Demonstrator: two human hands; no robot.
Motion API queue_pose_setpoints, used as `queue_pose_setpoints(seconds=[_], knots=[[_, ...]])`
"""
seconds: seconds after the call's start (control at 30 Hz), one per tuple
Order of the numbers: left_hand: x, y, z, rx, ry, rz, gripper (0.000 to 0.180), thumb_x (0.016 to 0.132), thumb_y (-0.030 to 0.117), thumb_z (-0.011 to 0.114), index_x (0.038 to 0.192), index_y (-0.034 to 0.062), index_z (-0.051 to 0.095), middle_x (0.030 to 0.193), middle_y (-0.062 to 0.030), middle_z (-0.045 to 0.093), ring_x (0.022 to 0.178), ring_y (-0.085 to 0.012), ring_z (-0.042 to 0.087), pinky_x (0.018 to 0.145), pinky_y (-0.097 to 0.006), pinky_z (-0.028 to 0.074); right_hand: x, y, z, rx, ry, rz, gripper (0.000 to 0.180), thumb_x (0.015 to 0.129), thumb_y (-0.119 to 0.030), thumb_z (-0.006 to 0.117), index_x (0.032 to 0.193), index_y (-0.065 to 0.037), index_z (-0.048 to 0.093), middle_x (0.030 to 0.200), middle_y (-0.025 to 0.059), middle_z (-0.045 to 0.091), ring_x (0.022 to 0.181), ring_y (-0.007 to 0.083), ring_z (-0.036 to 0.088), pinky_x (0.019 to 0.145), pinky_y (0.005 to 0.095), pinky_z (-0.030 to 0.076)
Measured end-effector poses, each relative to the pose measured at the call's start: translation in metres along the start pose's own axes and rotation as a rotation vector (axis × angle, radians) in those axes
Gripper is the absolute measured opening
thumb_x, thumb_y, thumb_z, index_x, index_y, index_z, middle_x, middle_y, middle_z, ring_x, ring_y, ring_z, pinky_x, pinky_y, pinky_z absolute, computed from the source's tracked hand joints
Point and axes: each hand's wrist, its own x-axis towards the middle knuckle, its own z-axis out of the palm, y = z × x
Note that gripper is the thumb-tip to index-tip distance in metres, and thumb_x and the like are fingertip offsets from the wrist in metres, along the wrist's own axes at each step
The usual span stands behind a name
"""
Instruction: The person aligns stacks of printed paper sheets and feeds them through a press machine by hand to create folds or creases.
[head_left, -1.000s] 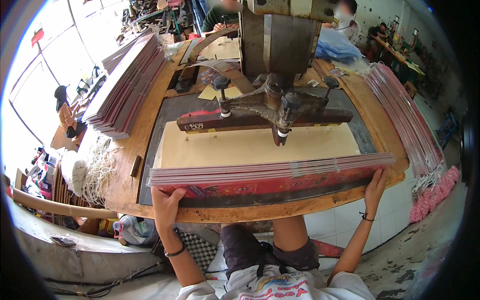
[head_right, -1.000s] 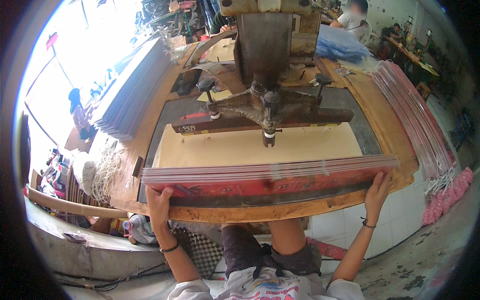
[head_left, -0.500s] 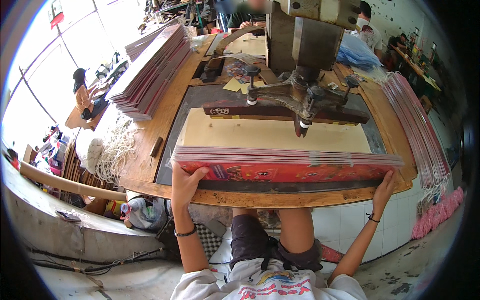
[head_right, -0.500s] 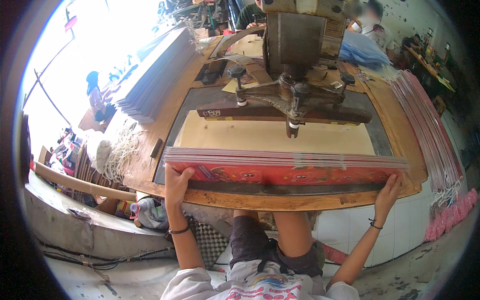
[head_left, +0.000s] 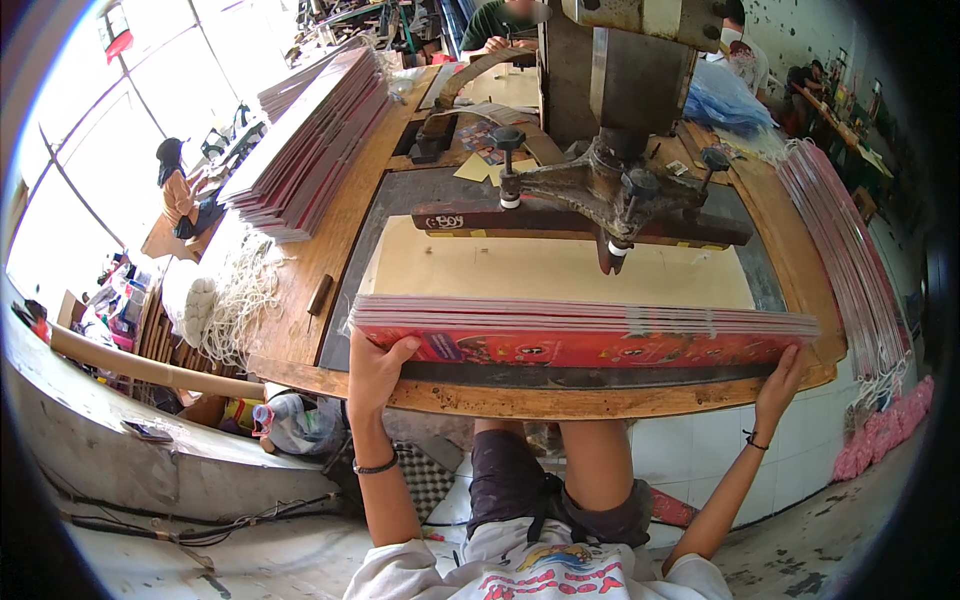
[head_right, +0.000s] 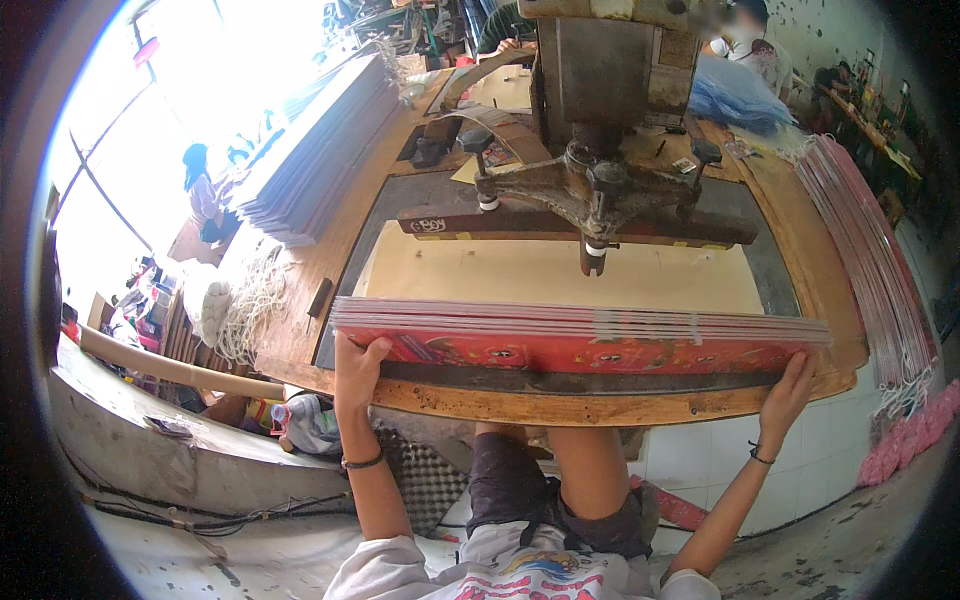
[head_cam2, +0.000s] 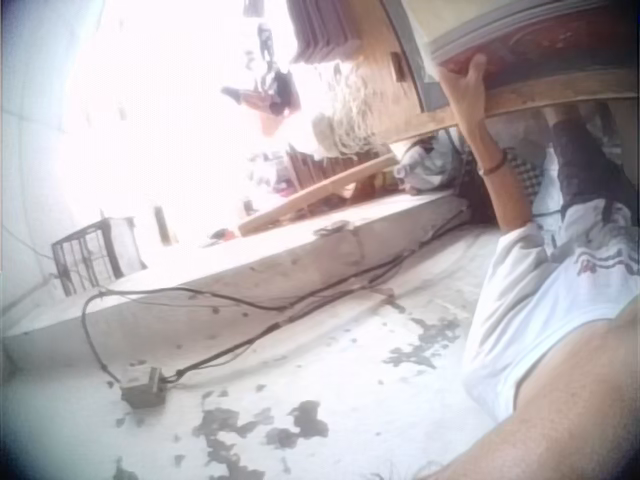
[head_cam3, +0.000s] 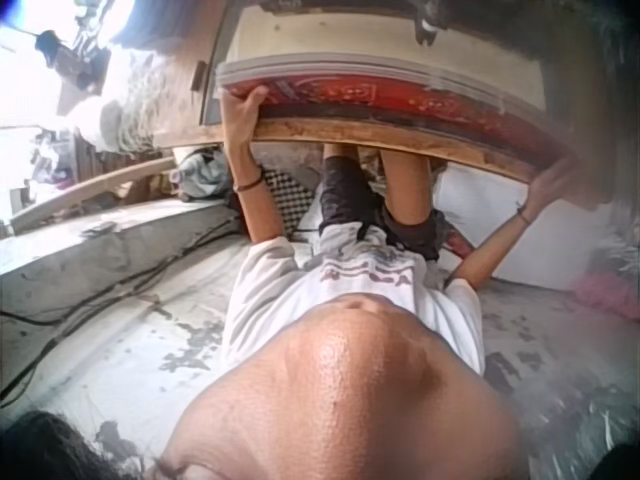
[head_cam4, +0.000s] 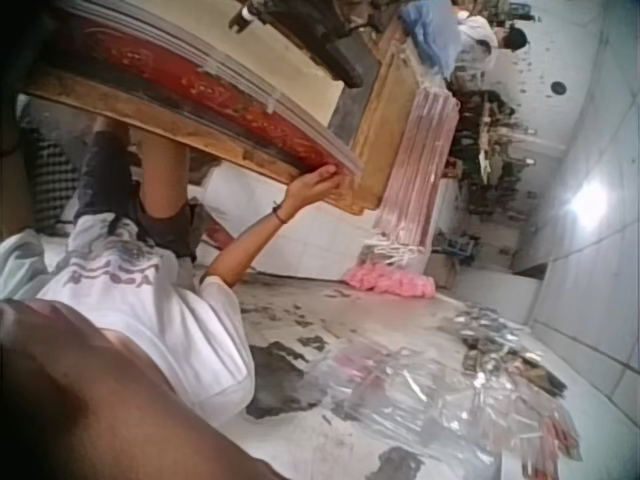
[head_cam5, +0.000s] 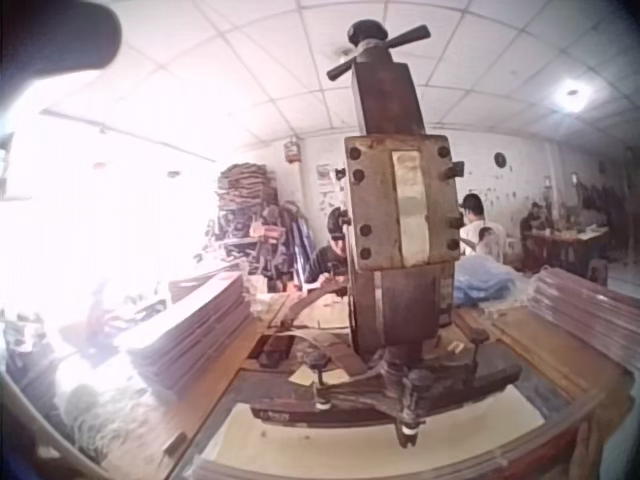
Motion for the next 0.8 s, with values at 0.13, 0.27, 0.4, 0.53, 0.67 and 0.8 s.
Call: queue_pose_setpoints(seconds=[0.13,0.27,0.4,0.53,0.67,0.8], knots=[[0.0,0.003,0.007,-0.032,0.031,0.002,0.029,0.077,0.006,0.073,0.099,-0.0041,0.059,0.089,-0.0044,0.065,0.078,-0.0104,0.06,0.071,-0.024,0.049,0.001,0.006,-0.001,0.039,-0.012,0.042,0.056,0.099,-0.039,0.036,0.135,0.004,0.038,0.137,0.0216,0.042,0.128,0.0322,0.039,0.107,0.0365,0.027],[0.0,0.003,0.005,0.018,0.036,-0.004,0.028,0.076,0.007,0.074,0.097,-0.0046,0.059,0.089,-0.0045,0.066,0.078,-0.0104,0.06,0.071,-0.024,0.049,0.0,0.002,-0.001,0.045,0.002,0.068,0.056,0.099,-0.038,0.036,0.135,0.005,0.038,0.138,0.0211,0.042,0.128,0.0309,0.04,0.106,0.036,0.028],[0.0,0.002,0.005,-0.008,0.058,-0.017,0.03,0.075,0.011,0.076,0.096,-0.0048,0.06,0.088,-0.005,0.066,0.079,-0.0105,0.061,0.071,-0.025,0.049,0.001,0.012,0.0,0.07,-0.022,0.09,0.056,0.1,-0.037,0.036,0.135,0.005,0.038,0.138,0.0202,0.042,0.128,0.0294,0.04,0.107,0.0353,0.027],[0.002,-0.001,-0.001,0.008,-0.007,-0.026,0.034,0.073,0.014,0.078,0.095,-0.0048,0.06,0.086,-0.0045,0.066,0.076,-0.0102,0.062,0.067,-0.024,0.051,0.001,0.014,-0.001,0.099,-0.002,0.094,0.058,0.1,-0.038,0.036,0.137,0.005,0.034,0.141,0.0187,0.039,0.13,0.0276,0.036,0.108,0.0339,0.024],[0.002,0.009,0.009,0.121,0.115,-0.138,0.061,0.066,0.044,0.08,0.095,-0.0031,0.054,0.087,-0.0024,0.058,0.078,-0.0092,0.053,0.07,-0.025,0.044,0.0,0.031,-0.003,0.081,-0.004,0.108,0.06,0.099,-0.041,0.036,0.139,0.005,0.032,0.144,0.0177,0.034,0.133,0.0262,0.033,0.109,0.0335,0.023],[0.005,0.001,0.011,0.009,0.105,0.001,0.054,0.066,0.03,0.085,0.094,-0.0034,0.054,0.085,-0.0034,0.062,0.076,-0.0099,0.059,0.069,-0.024,0.049,-0.003,0.014,-0.002,0.113,0.05,0.153,0.059,0.1,-0.039,0.034,0.139,0.005,0.031,0.145,0.0187,0.032,0.133,0.0273,0.031,0.11,0.0352,0.022]])
